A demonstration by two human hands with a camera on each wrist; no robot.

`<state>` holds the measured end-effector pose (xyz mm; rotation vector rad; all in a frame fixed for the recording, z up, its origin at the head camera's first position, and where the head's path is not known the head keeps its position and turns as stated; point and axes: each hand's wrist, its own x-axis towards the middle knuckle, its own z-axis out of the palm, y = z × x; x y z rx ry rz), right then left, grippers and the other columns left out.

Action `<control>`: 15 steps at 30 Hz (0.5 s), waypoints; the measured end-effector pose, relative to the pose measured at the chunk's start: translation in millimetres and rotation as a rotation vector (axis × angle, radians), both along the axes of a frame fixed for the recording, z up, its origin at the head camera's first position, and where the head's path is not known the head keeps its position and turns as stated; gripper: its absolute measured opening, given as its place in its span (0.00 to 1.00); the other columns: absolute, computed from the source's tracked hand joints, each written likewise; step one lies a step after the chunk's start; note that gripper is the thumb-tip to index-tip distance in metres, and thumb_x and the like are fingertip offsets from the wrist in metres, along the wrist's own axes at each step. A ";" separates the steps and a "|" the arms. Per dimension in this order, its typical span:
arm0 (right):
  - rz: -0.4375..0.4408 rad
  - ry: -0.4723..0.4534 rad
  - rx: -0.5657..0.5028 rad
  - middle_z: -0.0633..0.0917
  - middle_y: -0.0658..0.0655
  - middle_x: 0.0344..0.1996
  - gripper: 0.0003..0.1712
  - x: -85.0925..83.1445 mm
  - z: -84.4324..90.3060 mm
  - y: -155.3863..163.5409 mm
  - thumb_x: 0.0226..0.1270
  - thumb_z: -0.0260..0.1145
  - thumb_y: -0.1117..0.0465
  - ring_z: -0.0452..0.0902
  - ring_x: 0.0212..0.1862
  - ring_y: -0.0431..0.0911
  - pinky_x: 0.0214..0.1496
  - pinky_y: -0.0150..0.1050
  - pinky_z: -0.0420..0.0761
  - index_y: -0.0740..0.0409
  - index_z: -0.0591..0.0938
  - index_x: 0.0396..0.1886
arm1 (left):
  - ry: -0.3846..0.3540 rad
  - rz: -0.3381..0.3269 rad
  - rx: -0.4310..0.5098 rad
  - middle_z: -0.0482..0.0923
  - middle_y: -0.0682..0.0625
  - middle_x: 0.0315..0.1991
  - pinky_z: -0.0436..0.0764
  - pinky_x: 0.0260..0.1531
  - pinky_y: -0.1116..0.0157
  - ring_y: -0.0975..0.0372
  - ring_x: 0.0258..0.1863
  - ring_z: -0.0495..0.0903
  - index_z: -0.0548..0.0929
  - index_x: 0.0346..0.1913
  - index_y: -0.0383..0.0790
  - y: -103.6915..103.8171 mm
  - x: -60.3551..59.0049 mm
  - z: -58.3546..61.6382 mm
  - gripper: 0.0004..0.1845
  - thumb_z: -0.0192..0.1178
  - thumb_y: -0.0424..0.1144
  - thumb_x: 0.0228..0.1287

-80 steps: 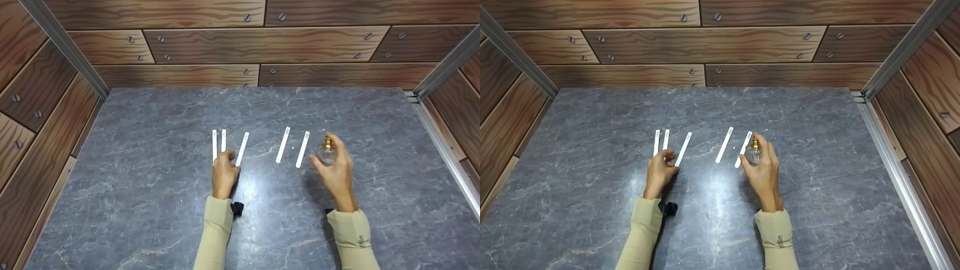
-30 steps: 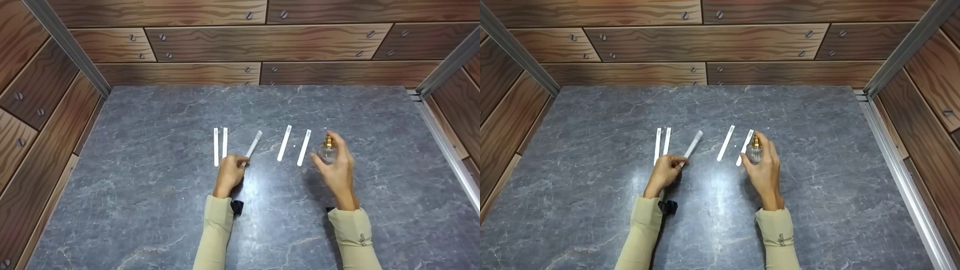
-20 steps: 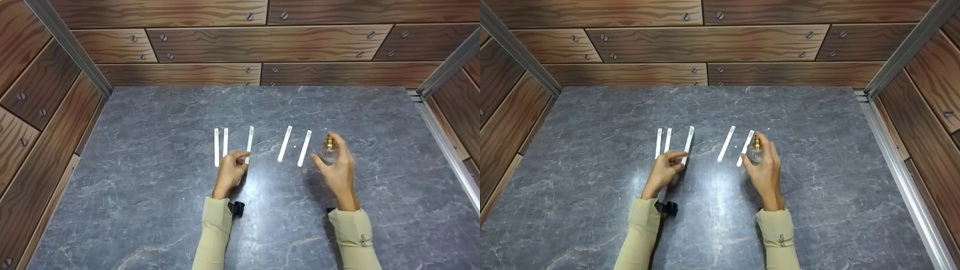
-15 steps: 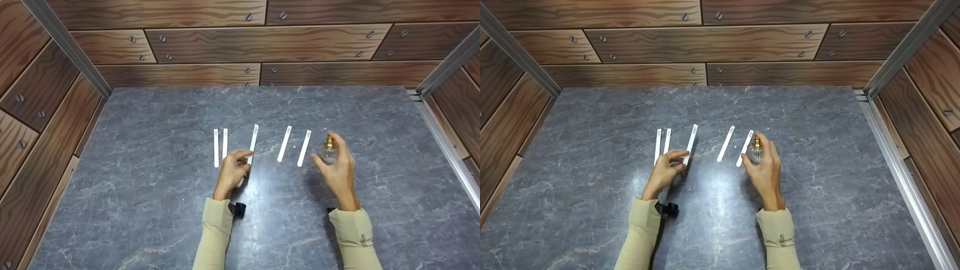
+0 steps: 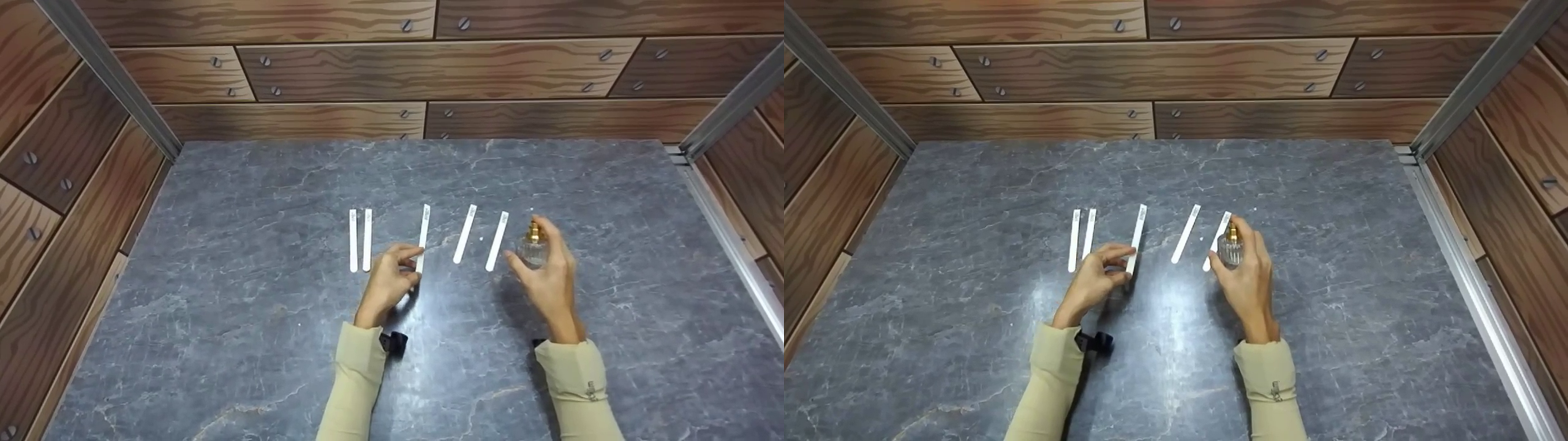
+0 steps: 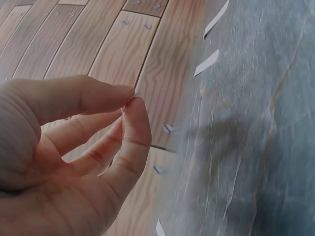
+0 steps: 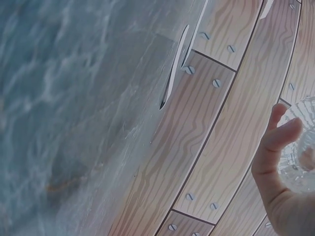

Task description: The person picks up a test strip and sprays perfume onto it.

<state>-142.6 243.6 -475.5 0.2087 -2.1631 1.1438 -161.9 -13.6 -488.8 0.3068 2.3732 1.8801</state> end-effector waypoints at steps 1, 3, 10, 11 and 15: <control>-0.001 -0.002 0.000 0.83 0.69 0.48 0.41 -0.1 0.1 0.1 0.47 0.79 0.78 0.78 0.49 0.61 0.59 0.44 0.74 0.69 0.74 0.64 | 0.001 -0.006 -0.011 0.78 0.38 0.57 0.85 0.39 0.68 0.51 0.46 0.82 0.81 0.58 0.22 0.7 0.2 0.7 0.25 0.57 0.13 0.54; 0.000 -0.005 0.000 0.83 0.70 0.48 0.41 0.0 0.2 0.4 0.48 0.79 0.78 0.78 0.48 0.61 0.58 0.47 0.74 0.68 0.74 0.64 | 0.004 -0.016 -0.027 0.78 0.39 0.57 0.85 0.40 0.68 0.50 0.46 0.82 0.81 0.59 0.23 2.2 0.8 2.8 0.25 0.57 0.14 0.55; -0.017 0.018 -0.007 0.83 0.70 0.49 0.40 -0.2 -0.2 -0.2 0.48 0.79 0.76 0.78 0.49 0.62 0.58 0.47 0.74 0.68 0.75 0.63 | 0.025 -0.053 -0.031 0.78 0.38 0.57 0.84 0.44 0.68 0.50 0.45 0.82 0.81 0.58 0.22 8.9 4.9 8.4 0.25 0.58 0.14 0.54; -0.018 0.019 -0.012 0.83 0.70 0.50 0.40 -0.4 0.0 -0.4 0.48 0.79 0.76 0.78 0.50 0.62 0.60 0.46 0.73 0.68 0.75 0.63 | 0.029 -0.059 -0.032 0.78 0.38 0.57 0.84 0.44 0.69 0.50 0.45 0.82 0.81 0.58 0.21 10.1 5.4 8.8 0.25 0.58 0.14 0.54; -0.020 0.018 -0.028 0.82 0.71 0.51 0.39 -1.5 0.5 -0.7 0.48 0.79 0.77 0.77 0.52 0.64 0.61 0.47 0.73 0.68 0.75 0.63 | 0.038 -0.083 -0.052 0.78 0.38 0.57 0.84 0.44 0.69 0.49 0.46 0.83 0.81 0.58 0.22 14.5 6.7 11.7 0.25 0.57 0.14 0.54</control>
